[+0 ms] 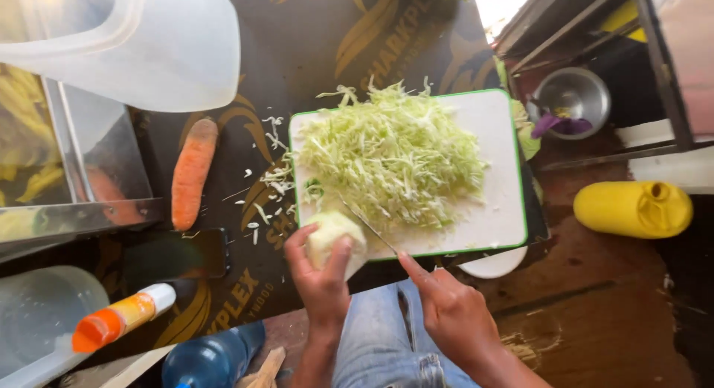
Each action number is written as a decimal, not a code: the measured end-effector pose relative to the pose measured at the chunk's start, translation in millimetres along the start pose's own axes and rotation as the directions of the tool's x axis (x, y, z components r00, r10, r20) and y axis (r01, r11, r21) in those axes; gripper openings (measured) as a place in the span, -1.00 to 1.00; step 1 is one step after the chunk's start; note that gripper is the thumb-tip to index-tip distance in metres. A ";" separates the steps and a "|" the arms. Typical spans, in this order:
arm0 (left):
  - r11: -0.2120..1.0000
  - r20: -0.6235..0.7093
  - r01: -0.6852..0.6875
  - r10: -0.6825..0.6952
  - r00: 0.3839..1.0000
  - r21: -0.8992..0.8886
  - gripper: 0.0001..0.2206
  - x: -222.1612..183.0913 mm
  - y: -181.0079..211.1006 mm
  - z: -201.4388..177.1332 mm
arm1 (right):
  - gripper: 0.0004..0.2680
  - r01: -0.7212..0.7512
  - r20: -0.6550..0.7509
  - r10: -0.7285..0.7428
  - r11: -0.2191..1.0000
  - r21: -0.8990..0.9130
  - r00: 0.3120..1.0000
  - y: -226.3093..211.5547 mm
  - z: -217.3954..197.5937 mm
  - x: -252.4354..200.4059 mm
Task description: Slicing a head of cabbage into thin shreds on a cutting board using a knife.
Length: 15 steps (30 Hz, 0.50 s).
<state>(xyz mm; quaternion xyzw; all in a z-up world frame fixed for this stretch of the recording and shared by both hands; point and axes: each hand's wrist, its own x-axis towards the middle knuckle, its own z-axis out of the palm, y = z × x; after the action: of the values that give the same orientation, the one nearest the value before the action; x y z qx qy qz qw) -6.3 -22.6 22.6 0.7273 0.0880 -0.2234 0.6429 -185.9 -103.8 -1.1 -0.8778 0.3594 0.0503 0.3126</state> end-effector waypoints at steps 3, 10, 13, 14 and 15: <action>0.993 0.002 0.008 -0.008 1.000 -0.116 -0.58 -2.0 -13.1 -9.9 | -0.49 0.186 -0.255 -0.149 0.974 0.127 0.955 -5.5 -16.5 -6.8; 0.970 0.028 -0.073 0.068 0.997 0.230 -0.49 -0.6 -3.5 -3.7 | -0.53 0.155 -0.217 -0.131 0.983 0.094 0.967 -11.8 -6.6 -3.8; 0.946 0.070 -0.173 0.160 0.985 0.274 -0.53 -2.2 -5.7 -1.6 | -0.53 0.213 -0.211 -0.204 0.977 0.021 0.956 -23.5 2.5 7.6; 0.896 0.106 -0.302 0.283 0.953 0.327 -0.60 -1.3 -9.1 -0.7 | -0.50 0.210 -0.189 -0.206 0.978 0.001 0.960 -24.3 7.4 11.9; 0.823 0.142 -0.422 0.399 0.906 0.380 -0.66 -1.1 -11.2 -3.4 | -0.45 0.211 -0.161 -0.211 0.977 -0.013 0.964 -27.6 13.4 15.2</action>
<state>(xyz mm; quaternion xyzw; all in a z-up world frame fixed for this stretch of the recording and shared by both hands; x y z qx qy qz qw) -11.2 -17.3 13.3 0.8389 -0.1362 -0.1135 0.5146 -154.5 -90.0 -2.4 -0.9115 0.2882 -0.0555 0.2881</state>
